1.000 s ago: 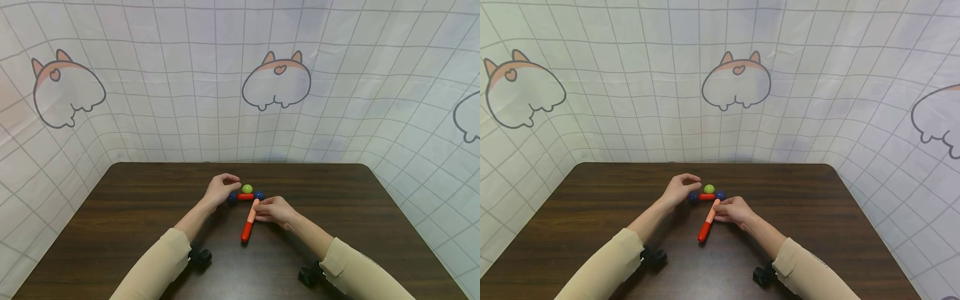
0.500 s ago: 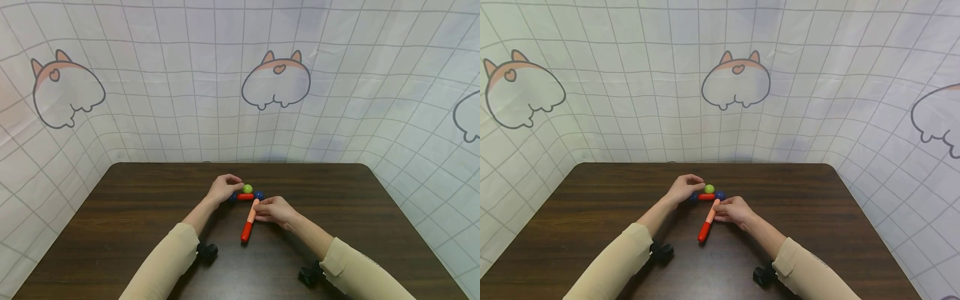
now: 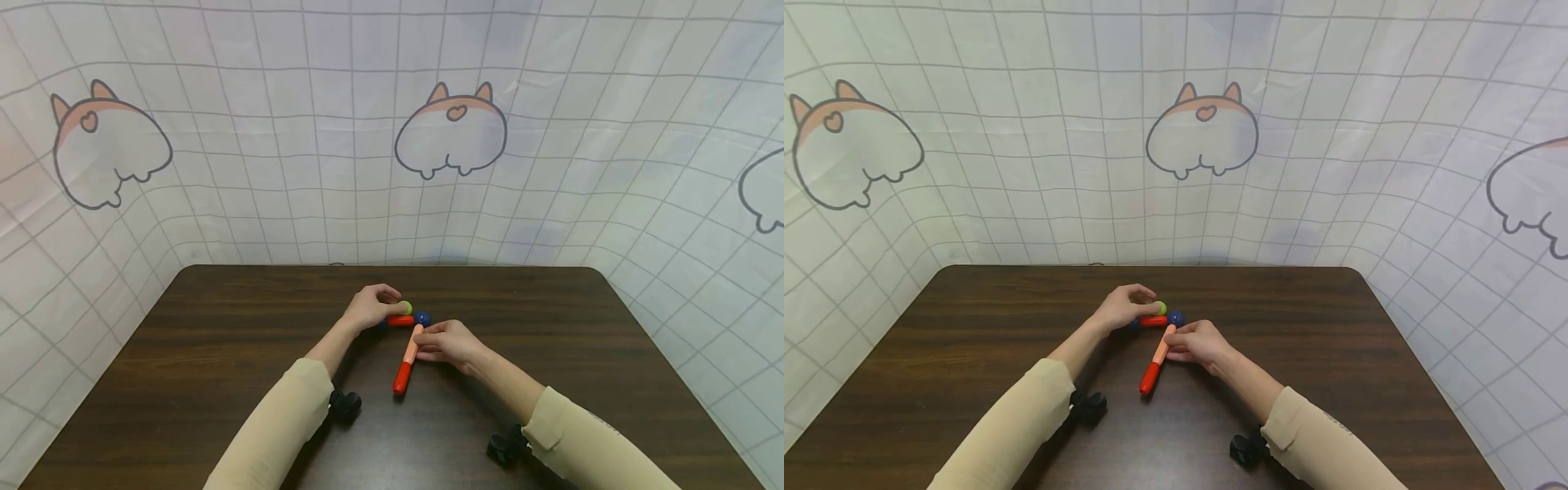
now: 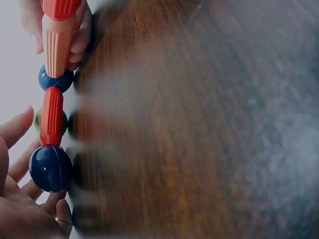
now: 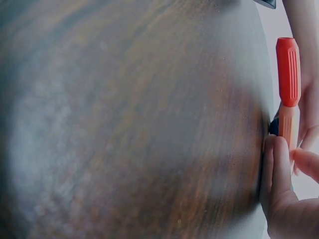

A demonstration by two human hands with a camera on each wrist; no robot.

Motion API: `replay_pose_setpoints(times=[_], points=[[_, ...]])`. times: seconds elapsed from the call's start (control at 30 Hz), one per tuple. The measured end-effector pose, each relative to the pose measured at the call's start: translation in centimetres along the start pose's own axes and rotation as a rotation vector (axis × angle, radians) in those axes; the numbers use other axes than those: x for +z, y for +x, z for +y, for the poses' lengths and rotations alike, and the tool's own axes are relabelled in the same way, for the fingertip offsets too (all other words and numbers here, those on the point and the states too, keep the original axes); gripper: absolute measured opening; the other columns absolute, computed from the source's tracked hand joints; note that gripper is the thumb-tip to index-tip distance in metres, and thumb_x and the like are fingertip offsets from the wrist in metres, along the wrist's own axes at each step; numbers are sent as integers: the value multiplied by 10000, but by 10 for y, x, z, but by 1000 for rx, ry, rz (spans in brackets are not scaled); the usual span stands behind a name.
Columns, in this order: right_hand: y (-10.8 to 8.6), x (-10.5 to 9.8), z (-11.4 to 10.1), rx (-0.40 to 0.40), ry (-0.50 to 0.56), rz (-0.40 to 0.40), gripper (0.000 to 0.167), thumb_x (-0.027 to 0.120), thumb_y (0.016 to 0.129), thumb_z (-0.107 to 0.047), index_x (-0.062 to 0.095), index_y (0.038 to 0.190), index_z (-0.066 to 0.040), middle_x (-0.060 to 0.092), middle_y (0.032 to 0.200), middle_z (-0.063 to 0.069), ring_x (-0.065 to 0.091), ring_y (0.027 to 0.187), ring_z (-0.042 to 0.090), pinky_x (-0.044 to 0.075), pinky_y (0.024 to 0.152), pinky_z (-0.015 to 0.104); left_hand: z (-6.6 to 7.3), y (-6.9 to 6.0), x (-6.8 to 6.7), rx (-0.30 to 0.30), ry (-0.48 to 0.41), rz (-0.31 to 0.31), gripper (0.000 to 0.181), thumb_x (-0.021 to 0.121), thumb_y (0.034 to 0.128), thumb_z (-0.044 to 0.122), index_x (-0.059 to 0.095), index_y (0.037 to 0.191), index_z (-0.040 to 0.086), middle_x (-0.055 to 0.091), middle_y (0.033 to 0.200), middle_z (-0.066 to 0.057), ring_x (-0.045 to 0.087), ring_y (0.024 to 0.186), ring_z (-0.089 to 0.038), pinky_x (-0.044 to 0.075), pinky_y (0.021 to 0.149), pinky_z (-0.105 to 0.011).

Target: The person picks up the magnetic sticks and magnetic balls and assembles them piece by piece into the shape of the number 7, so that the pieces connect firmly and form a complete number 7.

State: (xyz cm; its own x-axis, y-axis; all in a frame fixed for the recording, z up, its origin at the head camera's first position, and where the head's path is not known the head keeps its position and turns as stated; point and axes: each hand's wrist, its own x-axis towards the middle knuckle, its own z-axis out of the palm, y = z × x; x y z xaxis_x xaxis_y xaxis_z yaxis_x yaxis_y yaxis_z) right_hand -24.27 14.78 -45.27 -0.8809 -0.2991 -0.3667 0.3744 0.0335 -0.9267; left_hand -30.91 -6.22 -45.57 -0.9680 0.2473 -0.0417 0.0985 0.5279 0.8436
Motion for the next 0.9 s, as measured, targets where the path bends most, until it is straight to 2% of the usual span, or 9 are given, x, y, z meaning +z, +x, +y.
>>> replay_pose_setpoints(times=[0.3,0.47,0.57,0.9], points=[[-1,-1,-1,-2,5,-9,435,635,1007,-14,470,1326,232,673,1083,217,724,890,204,577,831,332,4,1,3,12,27,-10,391,807,903,377,737,1192,122,701,1121,-38,626,1074,-266,490,954,-472],[-1,-2,-1,-6,3,-12,443,635,1008,-17,464,1333,231,673,1088,215,725,898,203,575,839,336,6,1,4,17,70,-7,345,797,911,369,750,1172,149,711,1111,-30,621,1088,-277,389,1024,-569],[-1,-1,-1,-10,5,-12,444,638,1004,-12,460,1332,230,671,1095,219,724,904,209,574,843,344,5,1,5,15,87,-1,336,795,911,374,757,1162,155,714,1102,-23,621,1083,-273,367,1027,-587],[-1,0,-1,0,5,0,444,641,1004,-16,468,1336,222,678,1099,218,726,907,206,575,839,340,3,1,5,-10,56,7,342,806,906,365,756,1156,138,705,1069,-26,626,984,-234,500,876,-428]])
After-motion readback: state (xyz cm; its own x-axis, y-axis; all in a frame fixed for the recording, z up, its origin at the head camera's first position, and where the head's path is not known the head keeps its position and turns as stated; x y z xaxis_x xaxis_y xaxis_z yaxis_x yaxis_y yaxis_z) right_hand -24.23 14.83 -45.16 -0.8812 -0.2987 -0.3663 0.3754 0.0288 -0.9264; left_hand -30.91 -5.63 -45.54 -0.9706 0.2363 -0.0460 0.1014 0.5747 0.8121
